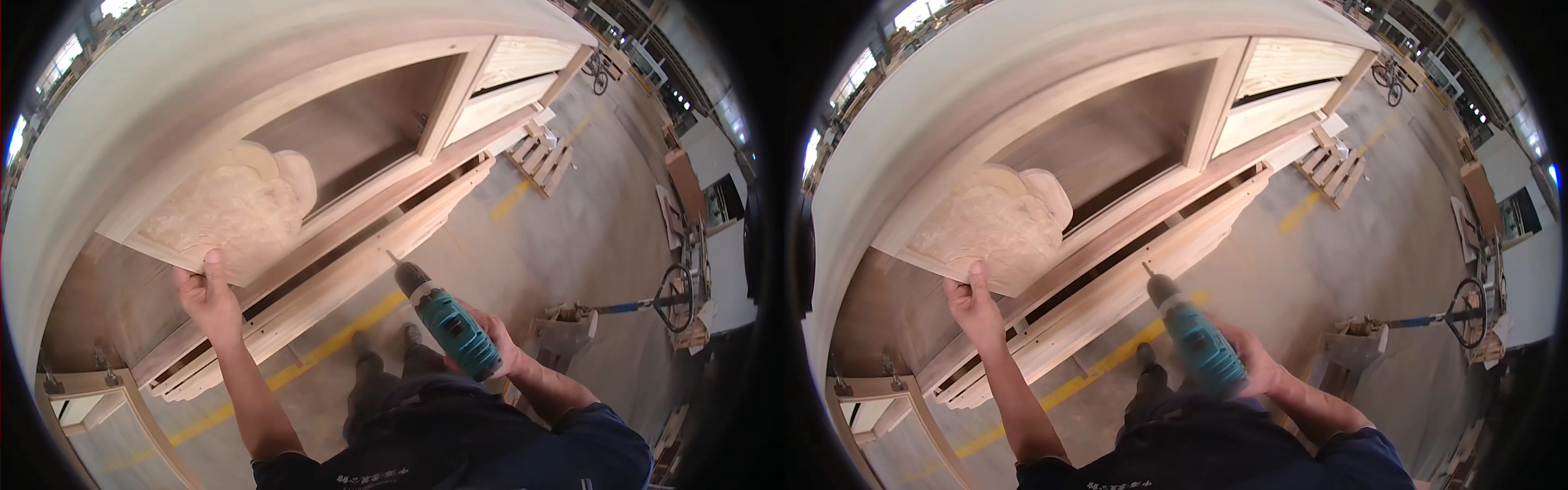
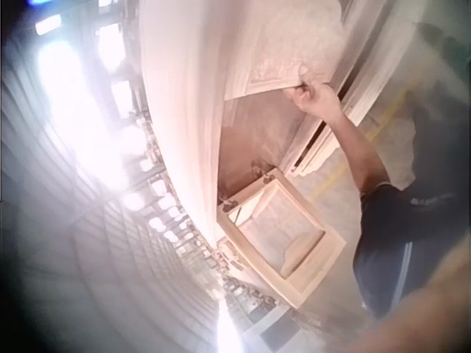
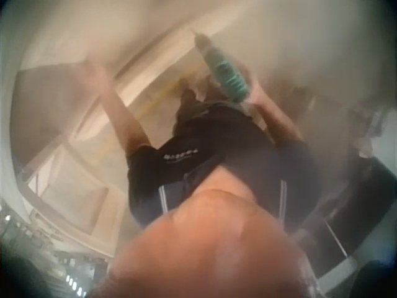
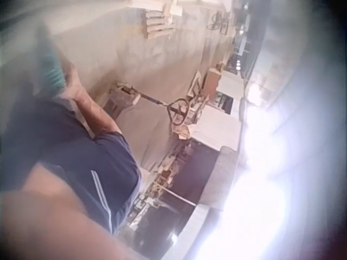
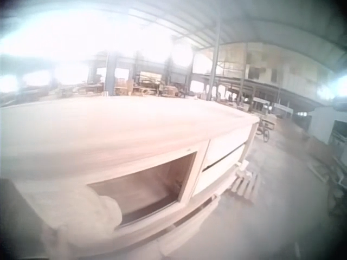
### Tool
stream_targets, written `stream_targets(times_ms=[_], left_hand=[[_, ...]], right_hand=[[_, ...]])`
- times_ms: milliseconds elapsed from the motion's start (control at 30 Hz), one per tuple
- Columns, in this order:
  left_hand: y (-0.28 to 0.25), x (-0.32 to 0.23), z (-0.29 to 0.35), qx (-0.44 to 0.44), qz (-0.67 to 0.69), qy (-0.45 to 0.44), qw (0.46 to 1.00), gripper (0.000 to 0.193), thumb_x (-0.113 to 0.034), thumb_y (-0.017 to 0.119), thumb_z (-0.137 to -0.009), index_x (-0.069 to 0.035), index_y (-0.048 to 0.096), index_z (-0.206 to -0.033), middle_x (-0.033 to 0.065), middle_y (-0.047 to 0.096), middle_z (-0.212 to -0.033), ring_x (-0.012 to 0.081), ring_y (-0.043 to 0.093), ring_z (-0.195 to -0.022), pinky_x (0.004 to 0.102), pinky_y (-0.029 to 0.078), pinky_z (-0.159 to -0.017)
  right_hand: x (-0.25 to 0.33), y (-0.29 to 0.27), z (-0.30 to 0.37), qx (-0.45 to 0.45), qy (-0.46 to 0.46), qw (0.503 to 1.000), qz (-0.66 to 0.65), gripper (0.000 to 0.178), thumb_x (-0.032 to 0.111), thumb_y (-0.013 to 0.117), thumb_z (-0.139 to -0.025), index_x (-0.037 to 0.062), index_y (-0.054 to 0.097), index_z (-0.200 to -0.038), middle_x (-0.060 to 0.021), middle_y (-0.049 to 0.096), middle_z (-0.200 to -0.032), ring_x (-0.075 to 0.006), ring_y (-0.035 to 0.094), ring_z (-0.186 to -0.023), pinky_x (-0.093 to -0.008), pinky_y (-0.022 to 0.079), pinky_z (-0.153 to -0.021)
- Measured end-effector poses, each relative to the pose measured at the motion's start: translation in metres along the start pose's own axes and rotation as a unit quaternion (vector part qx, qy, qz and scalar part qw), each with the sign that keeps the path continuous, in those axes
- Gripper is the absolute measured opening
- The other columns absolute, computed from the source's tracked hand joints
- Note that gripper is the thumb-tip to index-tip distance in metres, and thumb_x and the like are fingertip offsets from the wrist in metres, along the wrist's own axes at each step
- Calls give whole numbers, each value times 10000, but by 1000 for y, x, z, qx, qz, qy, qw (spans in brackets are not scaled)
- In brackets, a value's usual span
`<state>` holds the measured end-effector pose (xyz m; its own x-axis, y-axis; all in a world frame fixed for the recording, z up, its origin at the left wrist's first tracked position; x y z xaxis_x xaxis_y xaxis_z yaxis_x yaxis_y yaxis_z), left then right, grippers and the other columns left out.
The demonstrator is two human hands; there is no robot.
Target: The person assembles a wooden cabinet by fitting a door onto hinges, securing screws into the frame using a power drill, and handling various wooden panels to check the fit.
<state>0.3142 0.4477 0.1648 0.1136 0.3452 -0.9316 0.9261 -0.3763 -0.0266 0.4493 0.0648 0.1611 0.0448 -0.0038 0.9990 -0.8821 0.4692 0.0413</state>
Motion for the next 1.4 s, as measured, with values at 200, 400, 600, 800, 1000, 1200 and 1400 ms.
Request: stream_targets(times_ms=[200,400,600,800,1000,1200,1400], left_hand=[[-3,-12,27,-12,48,30,998,276,-92,679,-975,38,586,-1199,106,668,-1144,144,619,-1021,297,481,-933],[-7,-39,112,-3,40,56,998,243,-60,704,-938,30,606,-1141,100,685,-1094,147,628,-995,303,490,-916],[11,-81,181,61,-27,63,996,176,21,691,-867,53,715,-1038,100,726,-1045,170,667,-947,316,515,-884],[57,-126,246,196,-109,138,965,294,-16,713,-858,6,709,-1152,103,725,-1098,218,683,-1016,359,517,-936],[115,-151,284,340,61,186,920,455,-167,854,-743,-16,677,-1133,174,682,-1117,342,682,-911,412,563,-795],[172,-162,295,533,124,163,821,584,-160,816,-797,-7,599,-1316,203,597,-1353,397,575,-1261,457,489,-1036],[207,-96,200,442,-40,230,866,478,-115,755,-830,-17,600,-1272,187,599,-1297,370,547,-1248,476,457,-1056]], right_hand=[[-24,-11,59,-67,32,997,26,840,206,854,-782,-26,445,-1479,-50,611,-1270,-114,554,-1102,-294,456,-993],[-36,-27,105,-128,46,990,36,688,148,834,-757,-12,519,-1347,-37,628,-1112,-109,578,-970,-283,485,-895],[-47,-43,154,-174,14,984,34,535,113,809,-753,4,594,-1231,-38,656,-1020,-119,608,-888,-288,507,-832],[-83,-55,188,-216,128,967,33,386,71,772,-791,12,635,-1147,-28,696,-940,-106,659,-837,-285,544,-788],[-65,-47,181,-261,128,957,27,407,150,858,-803,-5,660,-1124,-54,694,-966,-145,649,-827,-321,544,-761],[-55,-50,189,-323,31,941,100,614,421,924,-739,36,661,-1139,-36,651,-1096,-172,603,-999,-351,518,-835],[-53,-79,223,-476,9,867,148,562,322,916,-740,30,640,-1131,-39,653,-1024,-182,614,-939,-359,522,-822]])
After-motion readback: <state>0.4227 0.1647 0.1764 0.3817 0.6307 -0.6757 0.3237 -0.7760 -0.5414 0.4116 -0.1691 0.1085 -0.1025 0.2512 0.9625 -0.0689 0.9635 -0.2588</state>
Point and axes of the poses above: each hand's wrist, its own z-axis away from the middle knuckle, its own y-axis out of the palm, x = y × z, the point moved 8 cm from there along -z, towards the middle knuckle
